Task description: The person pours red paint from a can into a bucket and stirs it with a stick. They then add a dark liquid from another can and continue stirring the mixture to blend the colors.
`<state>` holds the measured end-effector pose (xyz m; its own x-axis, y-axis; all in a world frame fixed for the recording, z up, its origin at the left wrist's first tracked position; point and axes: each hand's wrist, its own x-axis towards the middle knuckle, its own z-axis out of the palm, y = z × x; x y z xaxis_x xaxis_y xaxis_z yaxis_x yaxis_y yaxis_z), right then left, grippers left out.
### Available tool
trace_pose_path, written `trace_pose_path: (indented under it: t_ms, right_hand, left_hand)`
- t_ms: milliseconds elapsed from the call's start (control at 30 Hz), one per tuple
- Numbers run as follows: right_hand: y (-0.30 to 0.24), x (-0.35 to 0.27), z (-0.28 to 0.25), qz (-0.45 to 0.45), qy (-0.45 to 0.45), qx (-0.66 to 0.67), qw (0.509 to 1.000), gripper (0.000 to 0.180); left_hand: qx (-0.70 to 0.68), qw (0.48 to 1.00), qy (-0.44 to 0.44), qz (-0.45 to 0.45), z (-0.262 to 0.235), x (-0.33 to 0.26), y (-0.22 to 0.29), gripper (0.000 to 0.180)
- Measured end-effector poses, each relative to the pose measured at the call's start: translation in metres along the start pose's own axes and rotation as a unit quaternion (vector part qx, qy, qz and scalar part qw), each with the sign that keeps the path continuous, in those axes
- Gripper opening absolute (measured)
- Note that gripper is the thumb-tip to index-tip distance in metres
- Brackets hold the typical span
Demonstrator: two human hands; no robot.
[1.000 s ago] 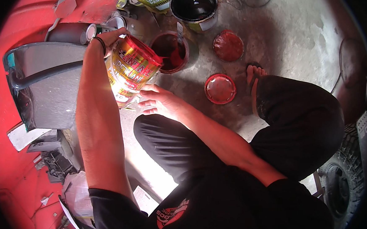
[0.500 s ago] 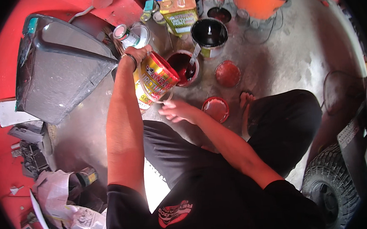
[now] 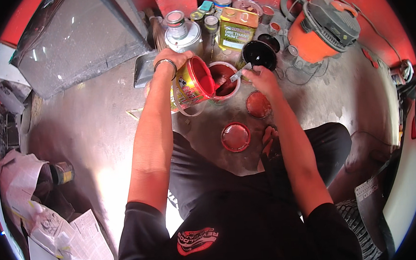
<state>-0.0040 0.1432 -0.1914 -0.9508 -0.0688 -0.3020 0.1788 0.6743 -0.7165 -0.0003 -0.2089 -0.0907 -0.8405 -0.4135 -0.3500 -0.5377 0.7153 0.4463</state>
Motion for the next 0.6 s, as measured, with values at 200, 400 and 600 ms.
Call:
trace_pose_path:
  t_ms: [200,400,600]
  right_hand:
    - [-0.018,0.011,0.003,-0.009,0.059,-0.068,0.996,0.085]
    - [-0.002,0.001,-0.017,0.021,0.071,0.055,0.996,0.081]
    - [-0.013,-0.001,-0.087,-0.012,-0.101,-0.136,0.985,0.073]
  left_hand:
    - [-0.001,1.000,0.003,-0.012,-0.003,-0.011,-0.005,0.066]
    - [0.019,1.000,0.014,-0.003,-0.001,-0.006,-0.012,0.066]
    - [0.065,0.997,0.042,-0.001,0.005,-0.005,0.000,0.066]
